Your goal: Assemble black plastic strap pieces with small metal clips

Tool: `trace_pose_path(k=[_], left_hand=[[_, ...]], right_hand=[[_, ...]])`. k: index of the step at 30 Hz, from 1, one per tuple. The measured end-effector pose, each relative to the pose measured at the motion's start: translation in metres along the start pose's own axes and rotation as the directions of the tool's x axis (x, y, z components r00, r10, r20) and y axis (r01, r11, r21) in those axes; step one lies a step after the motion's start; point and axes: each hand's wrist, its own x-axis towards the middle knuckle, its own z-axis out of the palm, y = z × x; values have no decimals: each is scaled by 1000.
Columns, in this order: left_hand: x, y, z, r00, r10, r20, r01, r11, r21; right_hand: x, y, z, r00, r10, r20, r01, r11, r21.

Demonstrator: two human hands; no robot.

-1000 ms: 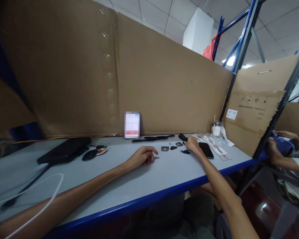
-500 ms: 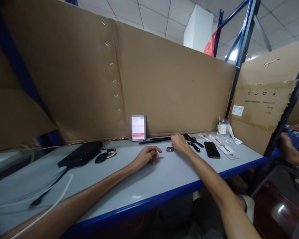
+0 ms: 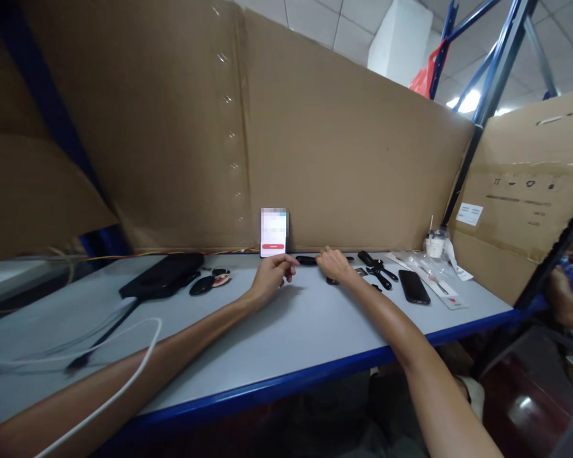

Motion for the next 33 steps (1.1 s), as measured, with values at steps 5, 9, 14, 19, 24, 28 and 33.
trace_pose_path(k=[5, 9, 14, 19, 24, 28, 33], left_hand=[[2, 2, 1, 998, 55, -9, -54, 996, 69], [1, 4, -2, 997, 74, -17, -71, 988, 134], [-2, 4, -3, 942, 335, -1, -303, 852, 427], [-5, 1, 4, 972, 228, 50, -231, 910, 344], [-17, 5, 14, 920, -251, 302, 263, 965, 0], [-27, 16, 15, 901, -281, 331, 344, 927, -149], [-31, 18, 15, 819, -347, 457, 469, 863, -186]], right_hand=[[1, -2, -5, 999, 32, 25, -31, 999, -41], [-6, 9, -24, 996, 24, 83, -26, 999, 26], [-21, 28, -44, 984, -36, 176, -61, 852, 520], [-30, 31, -49, 971, 182, 158, -235, 569, 788], [-45, 13, -61, 962, 262, 70, -244, 719, 651], [-63, -17, -81, 969, 245, -15, -221, 897, 382], [-84, -70, -90, 998, 61, 10, -62, 976, 209]])
